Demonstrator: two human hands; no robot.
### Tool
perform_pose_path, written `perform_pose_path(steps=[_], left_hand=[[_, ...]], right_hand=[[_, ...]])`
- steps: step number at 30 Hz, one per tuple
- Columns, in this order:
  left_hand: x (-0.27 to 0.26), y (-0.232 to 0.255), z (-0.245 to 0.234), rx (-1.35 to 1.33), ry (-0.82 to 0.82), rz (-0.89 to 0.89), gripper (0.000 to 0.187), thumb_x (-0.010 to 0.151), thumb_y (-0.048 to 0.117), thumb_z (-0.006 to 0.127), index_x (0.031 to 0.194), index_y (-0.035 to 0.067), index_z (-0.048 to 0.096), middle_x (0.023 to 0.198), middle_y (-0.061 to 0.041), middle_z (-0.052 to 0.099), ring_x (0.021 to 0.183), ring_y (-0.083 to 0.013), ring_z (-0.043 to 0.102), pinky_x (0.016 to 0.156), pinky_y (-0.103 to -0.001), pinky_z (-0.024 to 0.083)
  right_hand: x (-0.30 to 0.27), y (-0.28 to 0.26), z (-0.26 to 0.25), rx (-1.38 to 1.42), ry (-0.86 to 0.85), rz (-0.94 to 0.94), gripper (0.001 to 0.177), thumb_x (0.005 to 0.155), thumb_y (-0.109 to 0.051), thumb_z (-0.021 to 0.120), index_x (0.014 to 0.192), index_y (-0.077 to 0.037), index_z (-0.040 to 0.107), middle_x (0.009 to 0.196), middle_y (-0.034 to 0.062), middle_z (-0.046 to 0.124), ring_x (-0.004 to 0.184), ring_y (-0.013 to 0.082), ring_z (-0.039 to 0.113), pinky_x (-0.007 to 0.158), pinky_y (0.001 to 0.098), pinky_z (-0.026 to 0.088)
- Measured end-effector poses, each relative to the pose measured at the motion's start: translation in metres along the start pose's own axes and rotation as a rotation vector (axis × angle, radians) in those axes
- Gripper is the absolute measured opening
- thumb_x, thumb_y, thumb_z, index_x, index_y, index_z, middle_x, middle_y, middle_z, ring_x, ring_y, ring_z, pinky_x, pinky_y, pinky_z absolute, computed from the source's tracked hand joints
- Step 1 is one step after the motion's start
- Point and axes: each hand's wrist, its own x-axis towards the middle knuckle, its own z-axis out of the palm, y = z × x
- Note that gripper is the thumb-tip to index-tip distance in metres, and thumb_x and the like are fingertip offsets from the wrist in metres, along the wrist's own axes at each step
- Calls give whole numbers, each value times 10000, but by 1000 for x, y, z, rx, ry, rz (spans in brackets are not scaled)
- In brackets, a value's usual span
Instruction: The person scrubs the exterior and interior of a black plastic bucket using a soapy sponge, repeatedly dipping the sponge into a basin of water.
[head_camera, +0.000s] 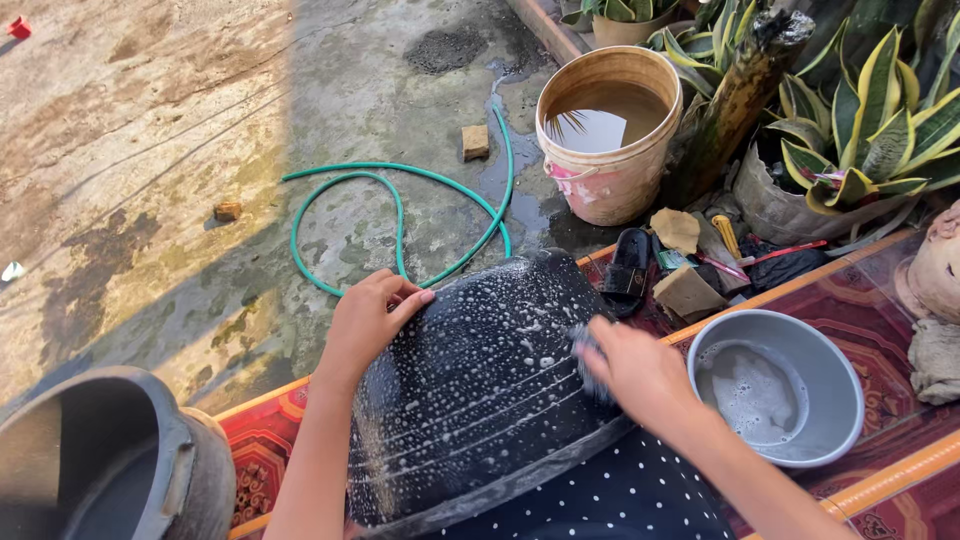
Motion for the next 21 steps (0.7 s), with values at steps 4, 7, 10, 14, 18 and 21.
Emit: perform_pose_path(steps=[4,7,10,14,18,21], left_hand=[[1,-4,7,1,82,62,327,848,390,753,859,64,769,850,-76,692,784,-248,714,711,-381,534],[2,-19,11,84,148,179,331,899,375,757,823,53,762,841,-92,680,791,-287,675,690,-409,510],[-2,-21,9,19,92,62,311,872,370,751,847,60,766,818,-91,667,744,-267,679,675,-400,512],[-6,-19,12,-7,144,126,293,886,347,741,852,57,766,808,-87,671,750,-273,675,683,-401,507],[-1,-13,12,1,153,111,309,889,355,744,831,52,764,806,-86,674,740,-277,678,672,-407,508],[3,-8,15,29,137,80,335,886,375,742,806,50,753,794,-81,674,728,-273,683,668,-409,511]], right_hand=[[60,-37,-4,213,217,-51,324,1006,-409,520,1114,-111,587,993,181,728,919,431,688,769,554,527],[40,-106,22,92,226,-440,197,965,-310,580,1002,-121,617,977,138,704,872,360,711,696,484,565],[-33,-122,32,104,32,-798,223,824,-297,678,967,-140,612,901,101,645,809,284,693,671,431,556],[-31,-47,22,129,-55,-445,168,836,-313,667,948,-194,626,940,59,687,837,301,710,690,468,556],[32,25,21,-72,34,25,299,998,-418,519,1090,-135,542,857,185,735,833,430,704,749,564,530],[87,22,22,44,225,5,317,1015,-414,477,1086,-116,562,844,221,721,828,469,687,729,604,518]])
